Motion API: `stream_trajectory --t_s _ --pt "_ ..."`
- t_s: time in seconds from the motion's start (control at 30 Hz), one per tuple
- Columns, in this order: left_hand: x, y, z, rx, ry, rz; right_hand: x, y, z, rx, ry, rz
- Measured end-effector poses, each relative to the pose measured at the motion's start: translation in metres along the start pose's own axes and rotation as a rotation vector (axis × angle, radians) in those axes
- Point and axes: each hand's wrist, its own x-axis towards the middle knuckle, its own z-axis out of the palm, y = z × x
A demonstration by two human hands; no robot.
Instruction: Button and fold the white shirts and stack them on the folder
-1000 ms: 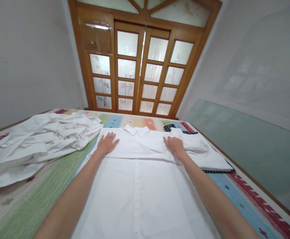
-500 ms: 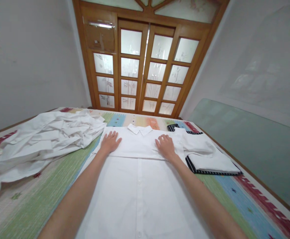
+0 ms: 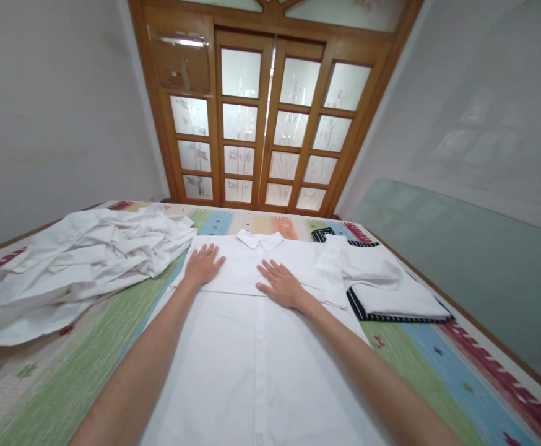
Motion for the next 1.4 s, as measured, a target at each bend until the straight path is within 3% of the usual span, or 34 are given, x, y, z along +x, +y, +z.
stream_trajectory --t_s 0.27,0.37,0.5,0.73,0.9,1.07,1.13,1.23,1.33,1.4 --pt "0.002 -0.003 0.003 -0.035 0.024 0.018 -0.041 0.026 -0.015 -0.113 -0.081 0.254" --pt "0.003 -0.003 0.004 -0.022 0.027 0.025 -0.053 0.039 -0.028 -0.207 -0.091 0.274" --pt "0.001 -0.002 0.003 0.005 0.012 0.030 -0.065 0.068 -0.056 -0.333 -0.016 0.331" --pt "0.000 -0.001 0.001 0.004 0.011 0.032 -0.079 0.131 -0.091 -0.250 0.155 0.725" --pt "0.000 -0.001 0.001 -0.009 0.026 0.026 -0.080 0.160 -0.097 -0.168 0.182 0.785" --pt "-0.001 0.000 0.001 0.004 0.058 0.033 -0.085 0.164 -0.109 -0.170 0.167 0.779" --pt "-0.001 0.002 0.000 0.012 0.065 0.032 -0.090 0.162 -0.119 -0.178 0.300 0.789" --pt "-0.005 0.007 -0.003 0.032 0.103 0.022 -0.096 0.161 -0.138 -0.107 0.644 0.841" --pt "-0.009 0.013 -0.007 0.063 0.165 0.023 -0.097 0.161 -0.159 0.117 1.034 0.850" --pt "-0.012 0.017 -0.010 0.067 0.178 0.033 -0.093 0.154 -0.171 0.313 1.241 0.747"
